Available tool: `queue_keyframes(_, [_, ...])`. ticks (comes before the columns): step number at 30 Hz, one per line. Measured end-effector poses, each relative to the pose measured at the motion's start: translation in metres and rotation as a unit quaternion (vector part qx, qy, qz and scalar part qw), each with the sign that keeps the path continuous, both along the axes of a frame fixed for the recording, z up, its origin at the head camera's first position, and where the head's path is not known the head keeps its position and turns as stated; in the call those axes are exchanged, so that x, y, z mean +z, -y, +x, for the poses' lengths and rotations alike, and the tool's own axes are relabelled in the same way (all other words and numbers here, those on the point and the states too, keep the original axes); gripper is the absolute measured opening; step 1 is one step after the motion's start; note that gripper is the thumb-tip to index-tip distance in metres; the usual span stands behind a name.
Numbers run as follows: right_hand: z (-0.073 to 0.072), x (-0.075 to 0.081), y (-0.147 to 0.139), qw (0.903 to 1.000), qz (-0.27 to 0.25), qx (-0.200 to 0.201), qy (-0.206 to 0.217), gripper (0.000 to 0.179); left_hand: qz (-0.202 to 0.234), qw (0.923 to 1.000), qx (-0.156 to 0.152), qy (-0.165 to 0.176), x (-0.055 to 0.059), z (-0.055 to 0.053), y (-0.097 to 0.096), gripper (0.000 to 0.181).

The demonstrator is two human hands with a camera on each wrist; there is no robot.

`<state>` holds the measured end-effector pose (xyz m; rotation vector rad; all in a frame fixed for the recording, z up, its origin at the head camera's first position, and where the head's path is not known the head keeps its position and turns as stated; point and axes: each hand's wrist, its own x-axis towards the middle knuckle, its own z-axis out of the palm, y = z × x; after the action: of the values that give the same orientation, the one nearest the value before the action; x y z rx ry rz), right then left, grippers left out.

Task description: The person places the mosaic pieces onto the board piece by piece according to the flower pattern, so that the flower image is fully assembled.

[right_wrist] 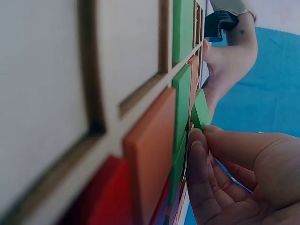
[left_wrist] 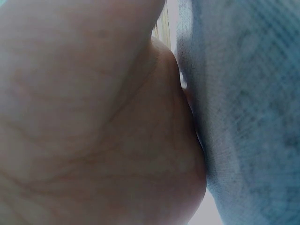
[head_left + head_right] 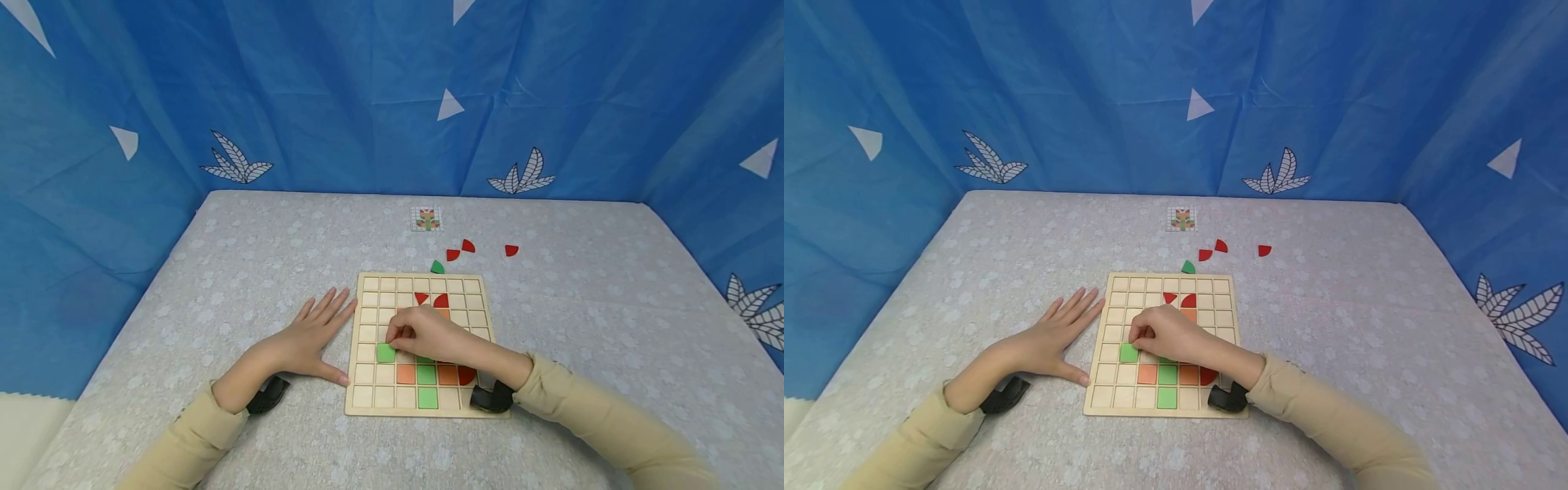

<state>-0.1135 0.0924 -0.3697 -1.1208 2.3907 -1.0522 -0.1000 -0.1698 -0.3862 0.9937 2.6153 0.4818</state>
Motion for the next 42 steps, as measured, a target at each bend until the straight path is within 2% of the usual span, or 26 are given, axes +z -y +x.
queue_keyframes(13, [-0.001, 0.0, -0.001, 0.9999, 0.004, 0.001, -0.012, 0.002, 0.001, 1.0, 0.002, 0.0, -0.001, 0.0, 0.0, 0.124])
queue_keyframes(17, [-0.007, 0.005, -0.008, 0.9997, -0.013, -0.015, 0.011, 0.005, 0.003, 1.0, 0.001, 0.0, -0.001, 0.0, 0.0, 0.123])
queue_keyframes(21, [-0.024, 0.013, -0.024, 0.9953, -0.044, -0.057, 0.064, 0.009, 0.004, 1.0, -0.002, -0.002, -0.001, 0.0, -0.001, 0.124])
queue_keyframes(25, [-0.052, 0.015, -0.049, 0.9839, -0.064, -0.136, 0.097, 0.018, 0.003, 1.0, -0.004, 0.0, 0.0, 0.0, -0.001, 0.124])
queue_keyframes(27, [-0.067, 0.013, -0.063, 0.9739, -0.069, -0.189, 0.104, 0.022, 0.003, 1.0, -0.005, 0.001, 0.0, 0.0, -0.001, 0.124])
queue_keyframes(30, [-0.087, 0.004, -0.082, 0.954, -0.064, -0.272, 0.108, 0.027, 0.003, 1.0, -0.005, 0.001, 0.0, 0.0, -0.001, 0.123])
queue_keyframes(33, [-0.1, -0.004, -0.095, 0.9361, -0.06, -0.327, 0.114, 0.029, 0.004, 1.0, -0.005, 0.002, 0.0, 0.0, -0.001, 0.123])
queue_keyframes(35, [-0.105, -0.007, -0.1, 0.9309, -0.056, -0.342, 0.115, 0.03, 0.003, 1.0, -0.006, 0.002, 0.0, 0.0, -0.001, 0.123])
queue_keyframes(37, [-0.108, -0.009, -0.101, 0.9305, -0.055, -0.342, 0.118, 0.031, 0.002, 1.0, -0.005, 0.003, 0.0, 0.0, -0.001, 0.124])
queue_keyframes(42, [-0.115, -0.011, -0.097, 0.9425, -0.029, -0.319, 0.095, 0.031, 0.001, 1.0, -0.001, 0.0, 0.001, 0.0, 0.0, 0.124])
